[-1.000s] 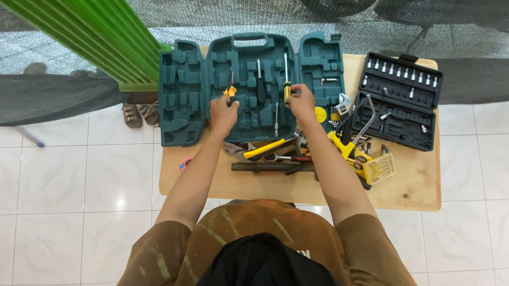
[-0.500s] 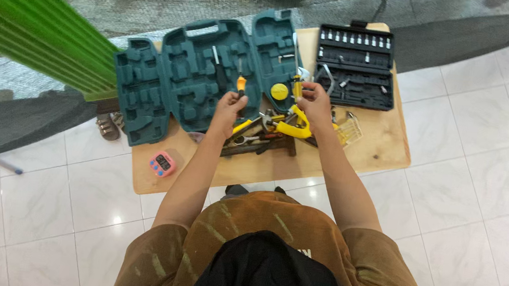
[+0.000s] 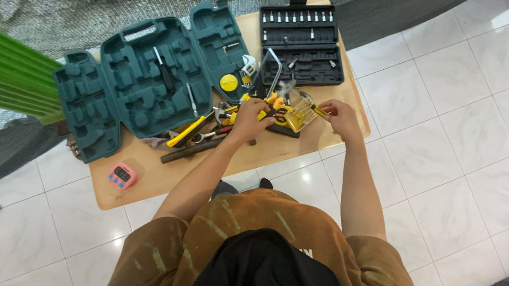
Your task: The person unloads tools from tool cases onto a table, then wipes down metal rods and screwdrivers with a cloth.
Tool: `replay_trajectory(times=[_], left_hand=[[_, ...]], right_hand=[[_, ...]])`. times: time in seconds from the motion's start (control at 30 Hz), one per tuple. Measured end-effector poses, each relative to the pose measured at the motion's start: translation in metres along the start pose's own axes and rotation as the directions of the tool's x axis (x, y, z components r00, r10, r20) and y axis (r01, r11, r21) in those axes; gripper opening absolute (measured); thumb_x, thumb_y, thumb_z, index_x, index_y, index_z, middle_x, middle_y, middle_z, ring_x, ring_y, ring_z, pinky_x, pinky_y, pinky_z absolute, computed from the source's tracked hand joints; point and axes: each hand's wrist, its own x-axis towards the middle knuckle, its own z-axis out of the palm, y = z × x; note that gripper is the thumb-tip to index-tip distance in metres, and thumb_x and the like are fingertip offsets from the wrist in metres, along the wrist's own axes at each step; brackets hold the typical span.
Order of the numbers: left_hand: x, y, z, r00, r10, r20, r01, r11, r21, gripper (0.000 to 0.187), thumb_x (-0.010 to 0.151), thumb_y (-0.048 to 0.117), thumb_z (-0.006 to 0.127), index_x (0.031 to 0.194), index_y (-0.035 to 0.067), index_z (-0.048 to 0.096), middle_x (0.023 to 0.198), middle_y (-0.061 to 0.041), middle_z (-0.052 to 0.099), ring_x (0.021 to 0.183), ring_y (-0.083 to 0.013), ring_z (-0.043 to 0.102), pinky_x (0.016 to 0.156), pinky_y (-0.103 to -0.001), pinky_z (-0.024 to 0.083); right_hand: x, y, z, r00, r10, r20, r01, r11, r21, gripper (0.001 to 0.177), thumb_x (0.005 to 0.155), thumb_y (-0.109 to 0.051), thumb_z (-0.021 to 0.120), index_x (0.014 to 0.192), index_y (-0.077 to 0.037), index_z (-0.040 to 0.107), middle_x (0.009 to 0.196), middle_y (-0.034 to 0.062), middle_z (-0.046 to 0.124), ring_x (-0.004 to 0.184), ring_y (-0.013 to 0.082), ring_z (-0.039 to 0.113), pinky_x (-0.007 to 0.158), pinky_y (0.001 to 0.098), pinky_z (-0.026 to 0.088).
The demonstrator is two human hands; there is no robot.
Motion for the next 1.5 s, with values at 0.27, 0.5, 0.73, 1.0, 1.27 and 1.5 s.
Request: replay_trajectory(times=[0.27, 0.5, 0.73, 1.0, 1.27, 1.5], left_hand=[[0.002, 0.012, 0.016, 1.0, 0.009, 0.027, -0.014, 0.982, 0.188, 0.027, 0.072, 0.018, 0.087, 0.093, 0.009, 0.072, 0.126, -0.01, 0.063, 0.124, -0.0354, 0.053, 0.105, -0.052, 0.039], [0.009, -0.002, 0.012, 0.98, -0.079, 0.183, 0.028, 0.963, 0.267, 0.025, 0.075, 0.018, 0.085, 0.091, 0.011, 0.068, 0.134, -0.004, 0.059, 0.136, -0.0334, 0.046, 0.11, -0.07, 0.025], [0.006, -0.004, 0.001, 0.969, -0.095, 0.23, 0.027, 0.96, 0.279, 0.025, 0.075, 0.018, 0.086, 0.091, 0.011, 0.069, 0.14, -0.004, 0.056, 0.134, -0.0302, 0.047, 0.113, -0.069, 0.02], [0.008, -0.002, -0.016, 0.938, -0.122, 0.324, 0.031, 0.962, 0.273, 0.024, 0.074, 0.021, 0.084, 0.091, 0.011, 0.07, 0.141, -0.001, 0.058, 0.134, -0.025, 0.05, 0.111, -0.053, 0.027], [0.006, -0.004, -0.025, 0.941, -0.076, 0.33, -0.011, 0.966, 0.257, 0.025, 0.074, 0.023, 0.084, 0.091, 0.011, 0.072, 0.14, -0.003, 0.059, 0.132, -0.0257, 0.05, 0.114, -0.056, 0.022], [0.013, 0.005, -0.041, 0.916, -0.092, 0.391, -0.024, 0.959, 0.282, 0.024, 0.072, 0.026, 0.085, 0.086, 0.01, 0.072, 0.142, -0.005, 0.058, 0.131, -0.0267, 0.05, 0.106, -0.053, 0.029]], right_hand=[[0.035, 0.007, 0.013, 0.986, -0.094, -0.138, 0.073, 0.986, -0.149, 0.025, 0.095, -0.001, 0.059, 0.108, -0.012, 0.076, 0.102, 0.0093, 0.076, 0.084, 0.0267, 0.072, 0.063, 0.0425, 0.059], [0.108, 0.062, 0.038, 0.864, -0.32, -0.388, 0.216, 0.933, -0.289, 0.012, 0.087, -0.008, 0.072, 0.099, -0.01, 0.074, 0.098, 0.0095, 0.072, 0.092, 0.0283, 0.071, 0.082, 0.0415, 0.056], [0.128, 0.052, 0.047, 0.883, -0.267, -0.387, 0.225, 0.963, -0.152, 0.026, 0.084, -0.017, 0.08, 0.108, -0.012, 0.071, 0.123, 0.0104, 0.051, 0.099, 0.0281, 0.066, 0.09, 0.0407, 0.054], [0.144, 0.054, 0.04, 0.81, -0.462, -0.361, 0.315, 0.862, -0.396, 0.031, 0.08, -0.013, 0.084, 0.109, -0.011, 0.073, 0.122, 0.0141, 0.053, 0.111, 0.0353, 0.053, 0.096, 0.046, 0.047], [0.131, 0.013, 0.024, 0.796, -0.535, -0.283, 0.257, 0.722, -0.642, 0.029, 0.08, -0.012, 0.081, 0.107, -0.014, 0.071, 0.115, 0.006, 0.055, 0.112, 0.032, 0.053, 0.094, 0.0446, 0.047], [0.131, 0.006, 0.028, 0.79, -0.584, -0.185, 0.399, 0.72, -0.567, 0.031, 0.073, -0.01, 0.081, 0.1, -0.01, 0.064, 0.115, 0.0103, 0.056, 0.115, 0.0343, 0.054, 0.093, 0.0455, 0.047]])
